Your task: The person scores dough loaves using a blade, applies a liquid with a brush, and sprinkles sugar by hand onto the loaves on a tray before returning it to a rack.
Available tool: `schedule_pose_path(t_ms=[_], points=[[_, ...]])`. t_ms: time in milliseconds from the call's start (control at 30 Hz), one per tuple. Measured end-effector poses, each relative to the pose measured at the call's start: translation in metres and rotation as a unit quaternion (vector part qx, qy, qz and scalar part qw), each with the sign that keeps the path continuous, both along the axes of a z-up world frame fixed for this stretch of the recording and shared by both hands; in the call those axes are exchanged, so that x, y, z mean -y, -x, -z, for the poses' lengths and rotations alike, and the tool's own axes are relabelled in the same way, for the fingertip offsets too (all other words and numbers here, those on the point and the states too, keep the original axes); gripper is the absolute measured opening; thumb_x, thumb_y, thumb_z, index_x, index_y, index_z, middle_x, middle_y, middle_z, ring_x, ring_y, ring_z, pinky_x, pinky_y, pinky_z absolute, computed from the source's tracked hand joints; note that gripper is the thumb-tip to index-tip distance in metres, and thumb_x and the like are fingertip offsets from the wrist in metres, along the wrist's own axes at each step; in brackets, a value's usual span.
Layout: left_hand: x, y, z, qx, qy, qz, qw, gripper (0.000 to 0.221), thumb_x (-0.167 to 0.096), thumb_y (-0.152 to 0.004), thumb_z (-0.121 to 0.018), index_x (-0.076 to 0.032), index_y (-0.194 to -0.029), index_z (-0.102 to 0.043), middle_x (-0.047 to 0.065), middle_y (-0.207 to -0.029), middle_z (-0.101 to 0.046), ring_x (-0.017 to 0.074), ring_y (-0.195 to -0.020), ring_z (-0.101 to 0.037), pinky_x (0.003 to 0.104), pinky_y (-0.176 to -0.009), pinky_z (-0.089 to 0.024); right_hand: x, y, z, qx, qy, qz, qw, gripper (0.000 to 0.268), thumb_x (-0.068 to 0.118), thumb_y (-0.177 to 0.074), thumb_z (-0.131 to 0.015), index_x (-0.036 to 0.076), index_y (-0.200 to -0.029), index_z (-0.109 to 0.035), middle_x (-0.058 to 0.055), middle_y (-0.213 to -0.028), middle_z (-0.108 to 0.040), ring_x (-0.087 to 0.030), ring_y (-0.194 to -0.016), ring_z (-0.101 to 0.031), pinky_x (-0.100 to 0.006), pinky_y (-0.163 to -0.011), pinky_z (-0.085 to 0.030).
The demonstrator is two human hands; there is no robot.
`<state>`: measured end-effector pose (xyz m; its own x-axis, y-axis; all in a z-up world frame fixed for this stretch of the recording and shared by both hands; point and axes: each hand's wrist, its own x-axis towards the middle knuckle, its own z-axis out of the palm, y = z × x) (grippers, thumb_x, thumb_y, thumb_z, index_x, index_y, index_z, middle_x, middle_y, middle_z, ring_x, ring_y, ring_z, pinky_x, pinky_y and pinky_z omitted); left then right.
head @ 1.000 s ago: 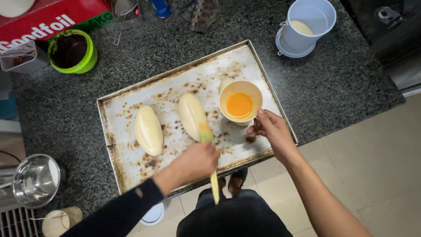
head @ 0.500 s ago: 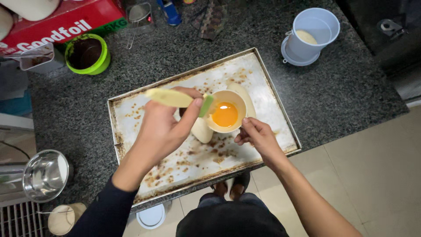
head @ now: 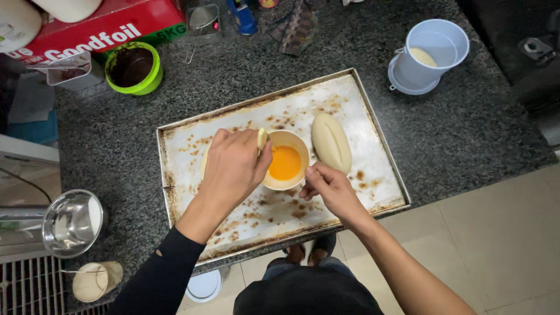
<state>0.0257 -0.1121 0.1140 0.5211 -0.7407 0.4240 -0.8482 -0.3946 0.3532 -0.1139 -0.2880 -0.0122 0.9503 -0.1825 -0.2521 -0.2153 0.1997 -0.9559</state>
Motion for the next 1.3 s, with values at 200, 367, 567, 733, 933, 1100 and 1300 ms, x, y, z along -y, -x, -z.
schedule_pose_path(t_ms=[200,367,567,733,933,1100,1300], points=[[-0.013,-0.004,-0.010,0.082,-0.028,0.016,0.996,0.013,-0.017,-0.088,-0.071,-0.006,-0.091,-0.065,0.009,-0.077,-0.063,0.0289,-0.074,-0.061,0.043,-0.076,-0.041,-0.005,-0.006,0.006,0.008,-0.024,-0.010,1.000,0.038,0.036,-0.106,-0.051,0.002,-0.095,-0.062,-0.006,-0.082,-0.067,-0.015,-0.080,-0.071,-0.031,-0.073,-0.059],[-0.026,-0.012,-0.013,0.143,-0.034,0.039,0.988,0.025,-0.011,-0.076,-0.074,-0.004,-0.100,-0.070,0.007,-0.080,-0.064,0.0253,-0.079,-0.063,0.042,-0.080,-0.042,-0.010,-0.016,0.009,-0.017,-0.031,-0.007,0.999,0.036,0.036,-0.106,-0.050,0.003,-0.097,-0.062,-0.010,-0.083,-0.071,-0.016,-0.078,-0.072,-0.031,-0.072,-0.059],[-0.063,-0.046,0.029,-0.147,0.194,-0.142,0.960,0.010,-0.012,-0.103,-0.066,-0.003,-0.106,-0.071,0.009,-0.097,-0.074,0.0183,-0.083,-0.073,0.030,-0.077,-0.055,0.003,-0.016,0.007,-0.058,-0.020,0.068,0.996,0.037,0.035,-0.103,-0.052,0.001,-0.102,-0.066,-0.010,-0.085,-0.072,-0.018,-0.078,-0.073,-0.033,-0.071,-0.060],[-0.062,-0.074,0.095,-0.322,0.192,-0.161,0.913,0.016,-0.016,-0.099,-0.069,-0.004,-0.108,-0.075,0.011,-0.096,-0.077,0.0205,-0.081,-0.072,0.030,-0.069,-0.055,0.025,-0.010,0.002,-0.091,0.011,0.134,0.987,0.040,0.037,-0.106,-0.050,0.001,-0.104,-0.065,-0.010,-0.084,-0.069,-0.019,-0.078,-0.071,-0.032,-0.074,-0.057],[-0.053,-0.077,0.150,-0.206,0.174,-0.031,0.962,0.016,-0.013,-0.099,-0.069,-0.005,-0.113,-0.075,0.012,-0.101,-0.071,0.0292,-0.093,-0.069,0.037,-0.082,-0.054,0.030,-0.010,-0.008,-0.080,0.002,0.180,0.980,0.039,0.037,-0.109,-0.046,0.002,-0.106,-0.063,-0.006,-0.085,-0.061,-0.020,-0.082,-0.070,-0.034,-0.076,-0.057],[-0.069,-0.045,0.162,-0.107,0.067,0.074,0.989,0.016,-0.010,-0.086,-0.072,-0.009,-0.101,-0.076,0.009,-0.085,-0.067,0.0298,-0.079,-0.063,0.042,-0.072,-0.047,0.021,-0.017,-0.009,-0.077,-0.020,0.194,0.978,0.037,0.035,-0.110,-0.047,0.002,-0.109,-0.063,-0.005,-0.088,-0.062,-0.020,-0.083,-0.070,-0.034,-0.077,-0.056],[-0.097,0.003,0.149,-0.120,0.116,0.193,0.967,0.013,-0.014,-0.092,-0.068,-0.009,-0.102,-0.075,0.003,-0.079,-0.063,0.0235,-0.071,-0.059,0.040,-0.071,-0.046,0.015,-0.020,-0.003,-0.086,-0.008,0.191,0.978,0.038,0.035,-0.110,-0.047,0.001,-0.112,-0.064,-0.006,-0.091,-0.064,-0.020,-0.083,-0.070,-0.033,-0.076,-0.055]])
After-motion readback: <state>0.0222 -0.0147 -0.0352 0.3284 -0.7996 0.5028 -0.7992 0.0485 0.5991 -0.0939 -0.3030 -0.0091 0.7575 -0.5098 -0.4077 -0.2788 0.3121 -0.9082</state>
